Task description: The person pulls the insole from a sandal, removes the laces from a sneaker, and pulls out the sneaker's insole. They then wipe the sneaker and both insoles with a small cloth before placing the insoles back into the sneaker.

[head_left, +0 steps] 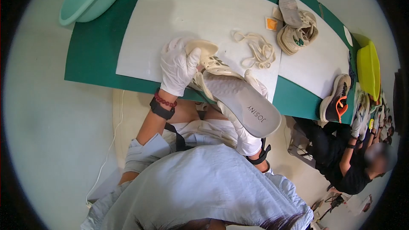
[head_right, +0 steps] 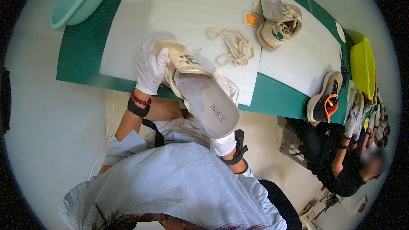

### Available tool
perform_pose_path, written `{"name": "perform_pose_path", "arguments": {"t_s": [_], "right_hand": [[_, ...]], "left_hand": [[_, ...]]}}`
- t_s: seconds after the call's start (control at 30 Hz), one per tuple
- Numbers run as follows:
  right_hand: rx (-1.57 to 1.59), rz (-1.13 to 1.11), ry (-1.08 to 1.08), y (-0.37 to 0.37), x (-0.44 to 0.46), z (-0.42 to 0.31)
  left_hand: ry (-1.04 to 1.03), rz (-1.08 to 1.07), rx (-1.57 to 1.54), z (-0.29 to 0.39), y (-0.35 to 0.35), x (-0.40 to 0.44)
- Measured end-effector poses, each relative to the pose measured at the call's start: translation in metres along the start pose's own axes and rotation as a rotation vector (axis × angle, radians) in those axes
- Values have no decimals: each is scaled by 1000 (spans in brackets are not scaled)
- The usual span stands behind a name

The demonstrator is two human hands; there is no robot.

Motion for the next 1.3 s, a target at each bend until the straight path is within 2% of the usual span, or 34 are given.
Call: {"name": "perform_pose_path", "arguments": {"t_s": [0.2,0.47,0.67,0.77,1.07,1.2,1.3], "right_hand": [[4,-58,-58,-2,-1,2],[198,19,-223,-11,-14,13],[20,128,-88,-8,3,-5],[-151,66,15,-8,4,-6],[-149,-7,2,-5,0,-4],[-50,86,6,-7,-3,4],[-123,24,21,-4,0,-1]], "left_hand": [[6,-10,1,-1,0,0],[10,-4,-18,1,1,0],[18,-20,-46,-1,-1,1],[1,9,-34,-3,-1,0],[14,-9,-71,-5,-3,0],[18,-17,-75,-3,-1,0],[20,-5,-75,-3,-2,0]]}}
Point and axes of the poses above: each hand's wrist, its own x-axis towards the middle knuckle, its own y-axis out of the back of the hand, z = x × y, the point moved 5 cm from there along x, towards the middle knuckle, and after that the axes turned 15 degrees about y, right-handed, at the moved point
